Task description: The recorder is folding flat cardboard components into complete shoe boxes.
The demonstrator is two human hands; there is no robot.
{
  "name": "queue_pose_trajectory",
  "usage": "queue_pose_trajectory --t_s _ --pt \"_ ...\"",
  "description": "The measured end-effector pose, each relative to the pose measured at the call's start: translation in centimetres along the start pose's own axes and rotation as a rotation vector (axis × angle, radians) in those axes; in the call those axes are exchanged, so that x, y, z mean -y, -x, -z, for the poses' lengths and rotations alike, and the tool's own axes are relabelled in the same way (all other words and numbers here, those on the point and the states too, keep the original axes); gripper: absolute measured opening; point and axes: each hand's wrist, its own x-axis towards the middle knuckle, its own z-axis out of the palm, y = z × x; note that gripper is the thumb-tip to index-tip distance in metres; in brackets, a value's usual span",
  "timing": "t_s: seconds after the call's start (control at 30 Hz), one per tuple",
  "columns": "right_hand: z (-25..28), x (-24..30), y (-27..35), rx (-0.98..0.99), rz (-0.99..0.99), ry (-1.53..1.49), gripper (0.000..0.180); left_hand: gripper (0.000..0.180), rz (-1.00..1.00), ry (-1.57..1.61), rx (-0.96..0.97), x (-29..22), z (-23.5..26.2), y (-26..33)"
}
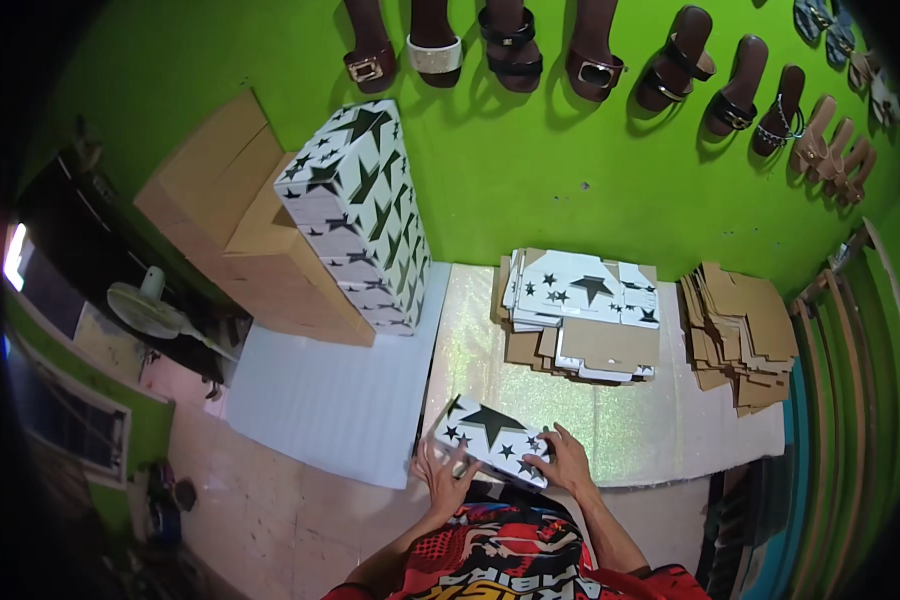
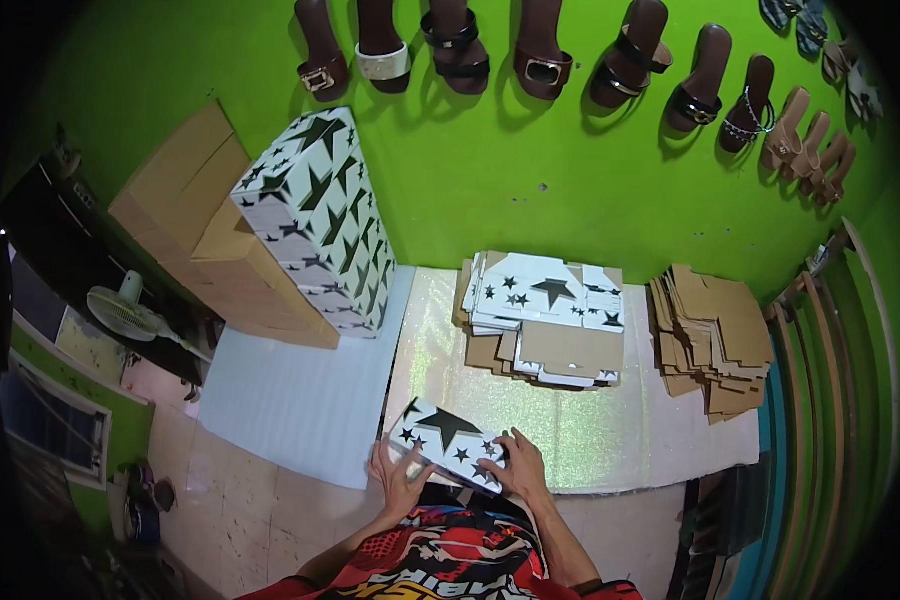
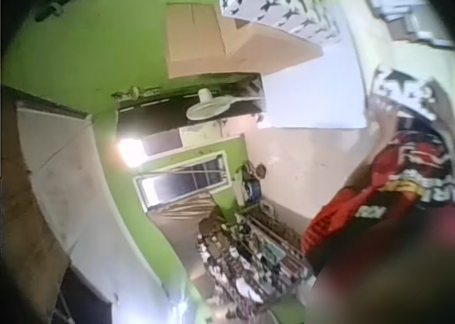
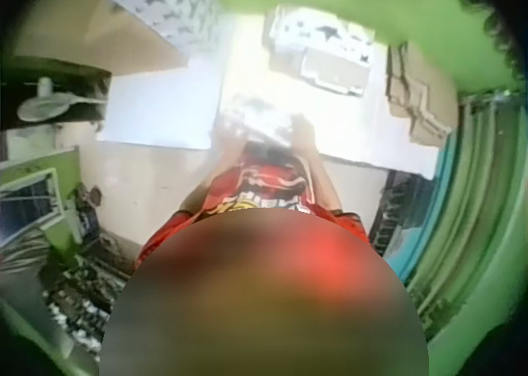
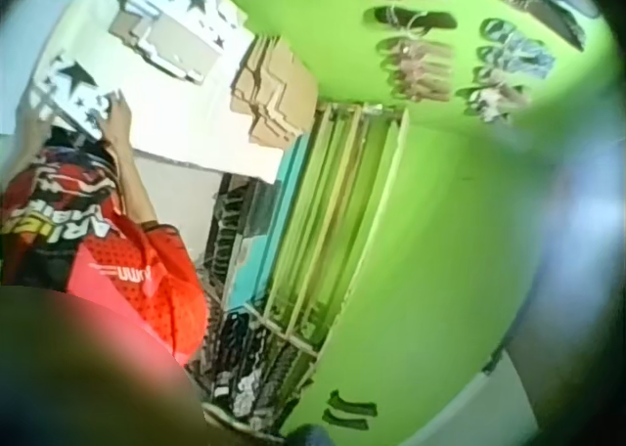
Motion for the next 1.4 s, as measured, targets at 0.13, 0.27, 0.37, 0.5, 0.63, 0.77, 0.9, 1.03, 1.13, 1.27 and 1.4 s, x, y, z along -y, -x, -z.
queue_pose_trajectory --t_s 0.13,0.27,0.37,0.5,0.63,0.77,0.9,1.03,1.13,1.27,1.4 --pt "-0.4 1.2 -0.1 0.020 -0.110 -0.033 0.073 0.108 0.494 0.465 0.176 0.2 -1.2 -0.6" --pt "-1.9 2.9 -0.1 0.059 -0.013 -0.087 0.066 0.098 0.393 1.062 0.222 2.9 -4.8 -2.9" --pt "-1.8 2.4 0.2 0.285 0.117 -0.165 0.072 0.108 0.326 0.698 0.287 1.5 -2.9 -3.7" --pt "-1.5 1.8 0.6 0.364 0.273 0.028 0.093 0.109 0.109 0.210 0.384 0.1 -0.5 -2.5" --pt "-2.4 1.6 0.2 0.465 0.298 0.135 0.086 0.088 -0.014 0.285 0.187 2.1 -0.7 1.0" --pt "-4.4 1.6 0.7 0.212 0.456 0.243 0.071 0.059 -0.024 -0.025 0.115 1.4 -0.7 1.4" --pt "-6.0 2.1 -0.1 0.123 0.470 0.336 0.066 0.054 -0.011 -0.069 0.060 2.1 -0.8 0.1" --pt "-7.3 2.5 -0.3 0.123 0.536 0.423 0.071 0.052 -0.080 -0.063 0.062 3.3 0.3 -0.9" --pt "-7.8 3.3 -1.2 0.105 0.575 0.467 0.072 0.048 -0.123 -0.099 0.071 4.5 2.1 -1.6" --pt "-8.4 5.2 -3.9 0.018 0.516 0.414 0.075 0.045 -0.136 -0.068 -0.005 5.2 2.5 -5.3" --pt "-8.6 7.3 -9.4 -0.087 0.412 0.405 0.078 0.043 -0.148 -0.058 -0.039 5.7 2.2 -12.3"
